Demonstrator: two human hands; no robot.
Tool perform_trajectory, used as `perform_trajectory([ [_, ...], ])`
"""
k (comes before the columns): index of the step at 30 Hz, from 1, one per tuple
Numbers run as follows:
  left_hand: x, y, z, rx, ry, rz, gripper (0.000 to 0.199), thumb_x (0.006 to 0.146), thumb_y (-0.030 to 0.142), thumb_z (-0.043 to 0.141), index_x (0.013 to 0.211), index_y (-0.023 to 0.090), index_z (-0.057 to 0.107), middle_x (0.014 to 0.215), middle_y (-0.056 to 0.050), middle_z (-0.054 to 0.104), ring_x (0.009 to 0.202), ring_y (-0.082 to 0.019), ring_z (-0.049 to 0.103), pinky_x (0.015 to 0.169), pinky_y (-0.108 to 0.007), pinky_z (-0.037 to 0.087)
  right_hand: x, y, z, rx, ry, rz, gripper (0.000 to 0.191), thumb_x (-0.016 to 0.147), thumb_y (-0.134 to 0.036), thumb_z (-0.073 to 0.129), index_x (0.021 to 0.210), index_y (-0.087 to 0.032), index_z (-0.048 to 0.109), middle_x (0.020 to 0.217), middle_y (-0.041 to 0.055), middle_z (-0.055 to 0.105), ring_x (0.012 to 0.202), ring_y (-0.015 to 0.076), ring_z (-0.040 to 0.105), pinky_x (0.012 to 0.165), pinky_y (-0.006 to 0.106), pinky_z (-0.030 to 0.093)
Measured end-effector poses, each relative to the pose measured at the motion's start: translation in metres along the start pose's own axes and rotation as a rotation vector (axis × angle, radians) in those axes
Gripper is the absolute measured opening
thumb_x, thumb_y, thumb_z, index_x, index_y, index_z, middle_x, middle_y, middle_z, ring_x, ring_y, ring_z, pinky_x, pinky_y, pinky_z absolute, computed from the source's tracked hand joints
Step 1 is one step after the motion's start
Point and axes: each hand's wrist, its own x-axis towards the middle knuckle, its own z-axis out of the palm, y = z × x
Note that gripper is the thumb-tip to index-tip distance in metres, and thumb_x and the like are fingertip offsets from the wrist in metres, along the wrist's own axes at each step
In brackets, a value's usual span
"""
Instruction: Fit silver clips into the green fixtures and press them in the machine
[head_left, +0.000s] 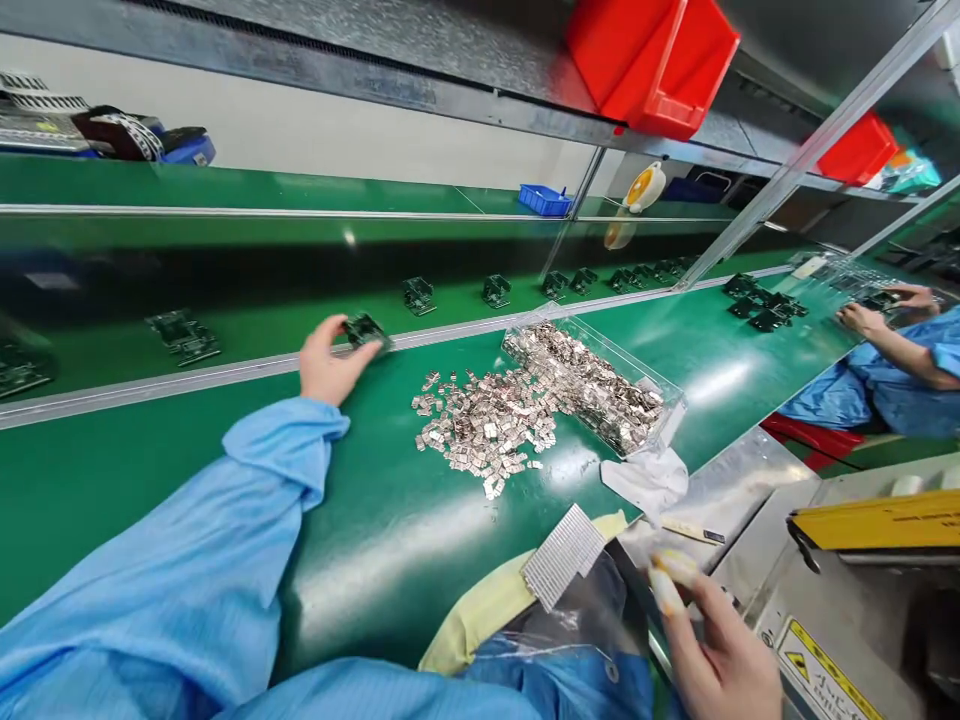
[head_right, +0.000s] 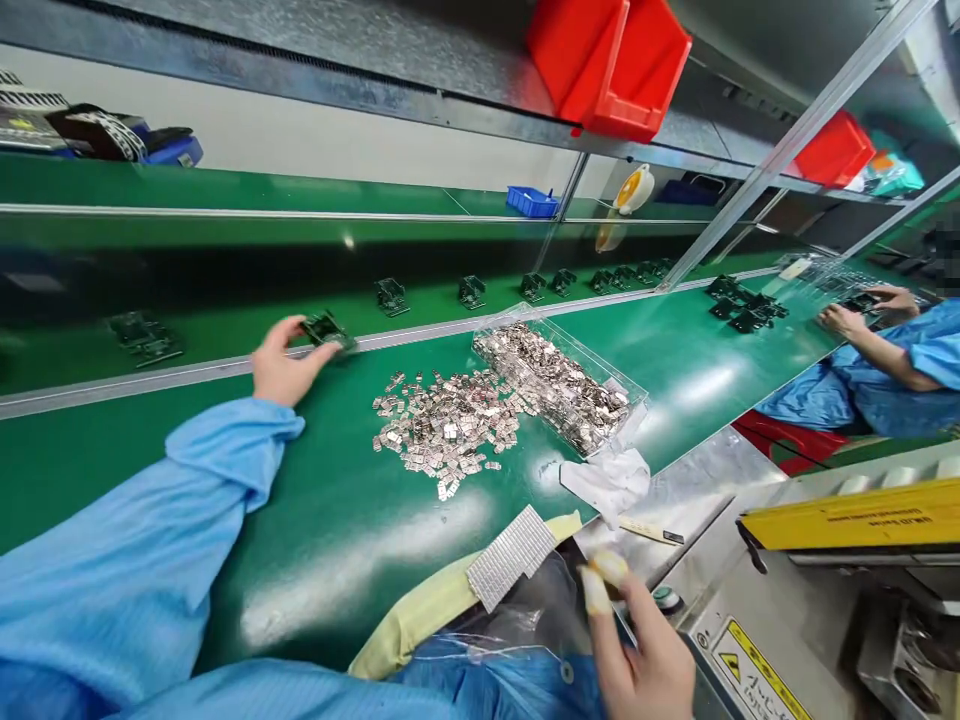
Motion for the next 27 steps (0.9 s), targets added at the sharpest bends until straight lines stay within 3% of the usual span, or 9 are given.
perform_trajectory([
  [3,0.060,-0.050,0.004,0.096,0.128,-0.090,0.068,0.076,0.042,0.072,0.134,0.013,0.049,0.128,-0.015,0.063,0.123,-0.030,0.057,0.108,-0.045,0.040,0.060,-0.027,0.029,0.076,-0.211,-0.106,0.027,0.089,-0.039,0.053,0.101,-0.022,0.070,0.092,0.0048,0.075,0.082,0.0238,0.072,0.069,0.032,0.059],
  [6,0.095,-0.068,0.016,0.077,0.051,-0.150,0.071,0.077,0.042,0.072,0.135,0.011,0.048,0.128,-0.017,0.064,0.121,-0.030,0.059,0.107,-0.044,0.041,0.113,-0.058,0.066,0.013,-0.363,-0.179,0.028,0.092,-0.036,0.048,0.099,-0.021,0.069,0.093,0.0060,0.075,0.079,0.0217,0.070,0.068,0.031,0.058],
  [9,0.106,-0.067,0.027,0.034,-0.034,-0.146,0.073,0.076,0.037,0.074,0.138,0.010,0.046,0.130,-0.017,0.063,0.121,-0.031,0.059,0.107,-0.044,0.042,0.157,-0.082,0.106,-0.170,-0.496,-0.236,0.026,0.091,-0.026,0.045,0.097,-0.021,0.070,0.094,0.0069,0.072,0.083,0.0217,0.068,0.076,0.033,0.055],
  [12,0.094,-0.061,0.024,0.016,-0.027,-0.114,0.076,0.077,0.039,0.073,0.140,0.010,0.042,0.139,-0.019,0.054,0.125,-0.032,0.056,0.102,-0.043,0.047,0.189,-0.094,0.142,-0.256,-0.546,-0.264,0.023,0.085,-0.018,0.054,0.101,-0.021,0.071,0.101,0.0087,0.070,0.086,0.0230,0.066,0.082,0.034,0.052],
  [15,0.065,-0.061,-0.005,0.074,-0.059,-0.017,0.060,0.081,0.041,0.066,0.132,0.013,0.050,0.134,-0.015,0.057,0.116,-0.027,0.061,0.092,-0.036,0.054,0.206,-0.095,0.167,-0.308,-0.603,-0.279,0.023,0.077,-0.017,0.065,0.099,-0.019,0.073,0.100,0.0105,0.069,0.083,0.0246,0.066,0.079,0.033,0.051],
  [18,0.034,-0.072,-0.056,0.221,-0.077,0.090,0.030,0.083,0.039,0.061,0.107,0.021,0.061,0.109,-0.001,0.067,0.098,-0.020,0.066,0.094,-0.034,0.053,0.210,-0.090,0.178,-0.313,-0.624,-0.275,0.017,0.078,-0.019,0.066,0.092,-0.018,0.074,0.094,0.0094,0.068,0.076,0.0226,0.064,0.074,0.032,0.049],
  [21,0.021,-0.094,-0.110,0.342,0.100,-0.043,0.014,0.081,0.037,0.060,0.086,0.024,0.058,0.085,0.006,0.065,0.087,-0.018,0.065,0.092,-0.038,0.054,0.210,-0.084,0.180,-0.263,-0.609,-0.264,0.016,0.079,-0.019,0.062,0.090,-0.021,0.073,0.091,0.0070,0.067,0.073,0.0204,0.062,0.072,0.030,0.048],
  [24,0.030,-0.121,-0.145,0.477,0.261,-0.343,0.024,0.074,0.039,0.069,0.084,0.024,0.053,0.081,0.007,0.065,0.085,-0.017,0.067,0.093,-0.038,0.054,0.210,-0.079,0.180,-0.174,-0.569,-0.231,0.016,0.076,-0.015,0.059,0.083,-0.022,0.072,0.088,0.0064,0.066,0.076,0.0215,0.062,0.073,0.031,0.047],
  [27,0.048,-0.139,-0.157,0.561,0.215,-0.434,0.060,0.064,0.043,0.080,0.112,0.022,0.051,0.121,-0.001,0.066,0.115,-0.025,0.061,0.104,-0.041,0.048,0.210,-0.076,0.178,-0.052,-0.512,-0.166,0.012,0.071,-0.014,0.058,0.074,-0.021,0.068,0.086,0.0064,0.067,0.079,0.0230,0.063,0.077,0.033,0.048],
])
